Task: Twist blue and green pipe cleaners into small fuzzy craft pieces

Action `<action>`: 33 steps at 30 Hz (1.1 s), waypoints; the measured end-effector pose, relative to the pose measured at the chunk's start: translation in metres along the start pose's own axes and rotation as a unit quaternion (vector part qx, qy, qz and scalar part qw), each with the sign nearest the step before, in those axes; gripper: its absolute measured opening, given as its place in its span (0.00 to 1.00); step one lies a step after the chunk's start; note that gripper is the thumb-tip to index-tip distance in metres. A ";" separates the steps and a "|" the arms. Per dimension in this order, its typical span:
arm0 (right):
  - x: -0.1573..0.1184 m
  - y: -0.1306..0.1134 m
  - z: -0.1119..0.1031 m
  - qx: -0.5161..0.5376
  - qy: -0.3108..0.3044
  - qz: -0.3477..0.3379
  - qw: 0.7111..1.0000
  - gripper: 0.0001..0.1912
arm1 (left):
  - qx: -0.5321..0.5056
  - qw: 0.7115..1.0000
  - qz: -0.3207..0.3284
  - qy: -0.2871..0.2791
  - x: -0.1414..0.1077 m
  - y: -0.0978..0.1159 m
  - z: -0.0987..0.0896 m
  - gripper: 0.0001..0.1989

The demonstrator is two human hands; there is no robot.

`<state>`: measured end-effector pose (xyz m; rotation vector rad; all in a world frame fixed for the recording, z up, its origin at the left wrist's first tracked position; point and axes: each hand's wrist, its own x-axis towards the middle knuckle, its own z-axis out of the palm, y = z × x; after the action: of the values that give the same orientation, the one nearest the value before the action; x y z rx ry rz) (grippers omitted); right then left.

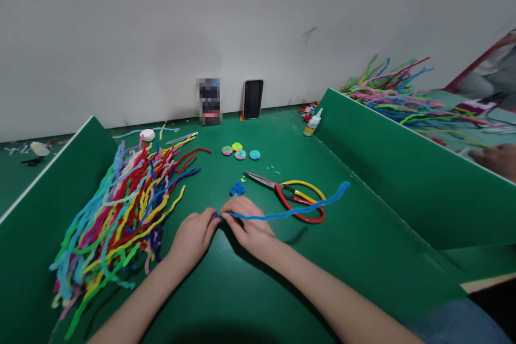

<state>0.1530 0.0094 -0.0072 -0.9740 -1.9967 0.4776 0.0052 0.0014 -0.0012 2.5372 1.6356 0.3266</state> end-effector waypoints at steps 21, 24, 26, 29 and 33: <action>0.000 0.004 0.000 -0.031 -0.025 0.016 0.999 0.09 | 0.036 0.997 0.060 0.015 0.001 0.000 -0.002 0.14; 0.000 0.004 -0.001 -0.023 -0.019 0.028 0.999 0.09 | 0.038 0.997 0.061 0.010 0.002 0.000 -0.002 0.14; 0.001 0.004 -0.001 -0.017 -0.024 0.032 0.999 0.08 | 0.039 0.997 0.064 0.007 0.003 0.001 -0.002 0.13; 0.002 0.004 -0.002 -0.002 -0.034 0.041 0.999 0.08 | 0.039 0.997 0.071 0.000 0.003 0.001 -0.002 0.13; 0.002 0.004 -0.002 -0.004 -0.038 0.063 0.997 0.07 | 0.037 0.996 0.079 -0.009 0.002 0.000 -0.002 0.13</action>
<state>0.1558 0.0137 -0.0075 -1.1053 -2.0144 0.5850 0.0059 0.0029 0.0009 2.7230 1.4715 0.2599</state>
